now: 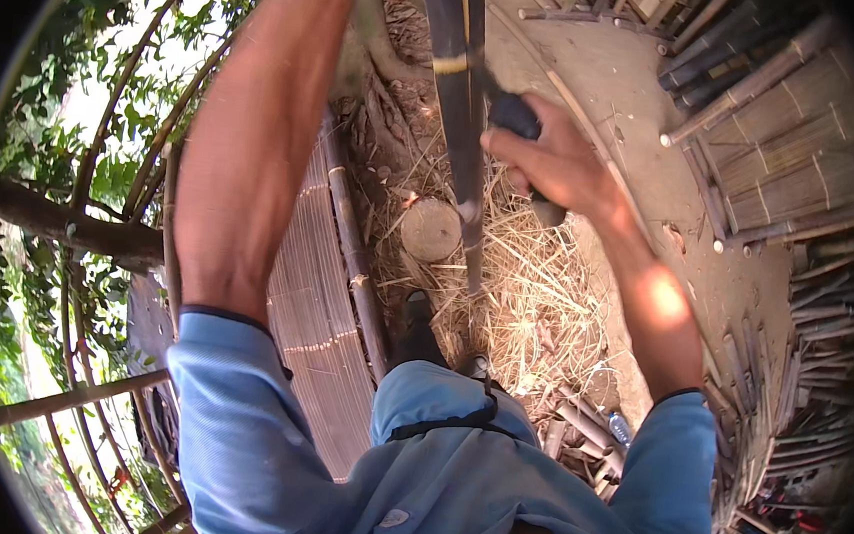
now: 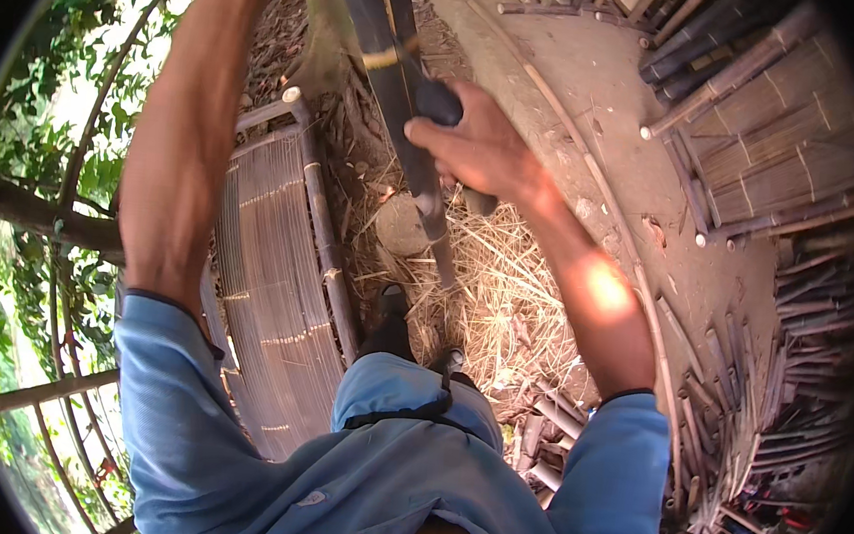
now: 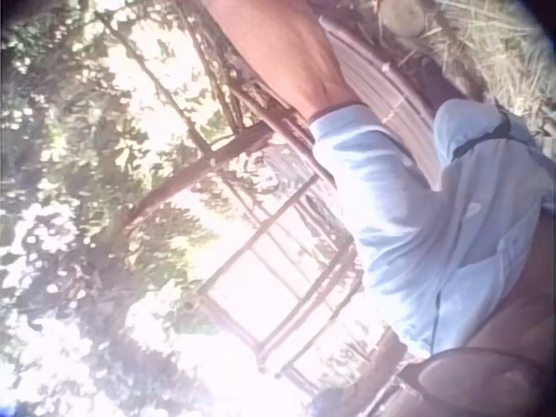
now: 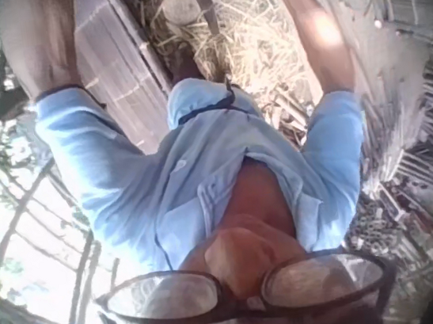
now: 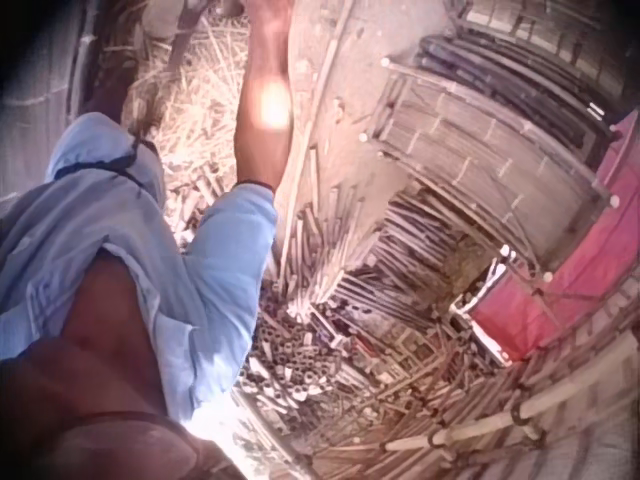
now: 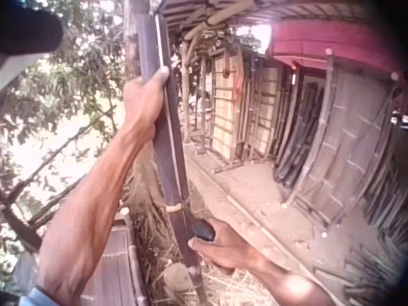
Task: The person processes bamboo poles by hand using a knife, stripping down pieces, checking lengths, and carrying raw bamboo pieces around a wooden workbench area.
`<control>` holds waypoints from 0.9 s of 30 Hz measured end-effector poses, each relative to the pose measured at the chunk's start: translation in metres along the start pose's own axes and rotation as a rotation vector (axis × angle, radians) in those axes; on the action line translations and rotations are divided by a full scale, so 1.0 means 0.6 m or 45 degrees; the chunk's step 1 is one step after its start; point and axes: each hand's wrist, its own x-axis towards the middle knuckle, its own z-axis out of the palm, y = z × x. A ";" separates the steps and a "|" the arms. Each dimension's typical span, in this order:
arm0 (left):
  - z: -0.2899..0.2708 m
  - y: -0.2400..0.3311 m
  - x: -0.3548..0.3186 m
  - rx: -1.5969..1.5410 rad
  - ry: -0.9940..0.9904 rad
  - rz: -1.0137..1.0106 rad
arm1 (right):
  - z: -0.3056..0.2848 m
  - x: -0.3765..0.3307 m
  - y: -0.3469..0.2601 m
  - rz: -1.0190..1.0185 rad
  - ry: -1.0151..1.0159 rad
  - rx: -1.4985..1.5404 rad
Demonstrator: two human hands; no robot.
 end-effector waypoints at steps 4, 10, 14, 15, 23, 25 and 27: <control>-0.060 -0.121 -0.042 0.267 -0.246 -0.330 | 0.028 0.078 0.102 0.206 -0.046 0.254; -0.145 -0.219 0.007 0.288 -0.400 -0.544 | 0.055 0.198 0.087 0.279 -0.067 -0.229; -0.141 -0.282 0.022 0.069 -0.337 -0.643 | 0.047 0.236 0.082 0.331 -0.046 -0.332; -0.136 -0.294 0.026 -0.008 -0.330 -0.698 | 0.039 0.242 0.081 0.320 -0.041 -0.368; -0.093 -0.343 0.053 -0.173 -0.321 -0.824 | -0.008 0.280 0.090 0.237 -0.015 -0.644; -0.089 -0.355 0.062 0.027 -0.324 -0.734 | -0.013 0.289 0.090 0.088 0.066 -0.756; -0.087 -0.359 0.077 0.100 -0.395 -0.712 | -0.034 0.314 0.075 0.175 -0.070 -1.116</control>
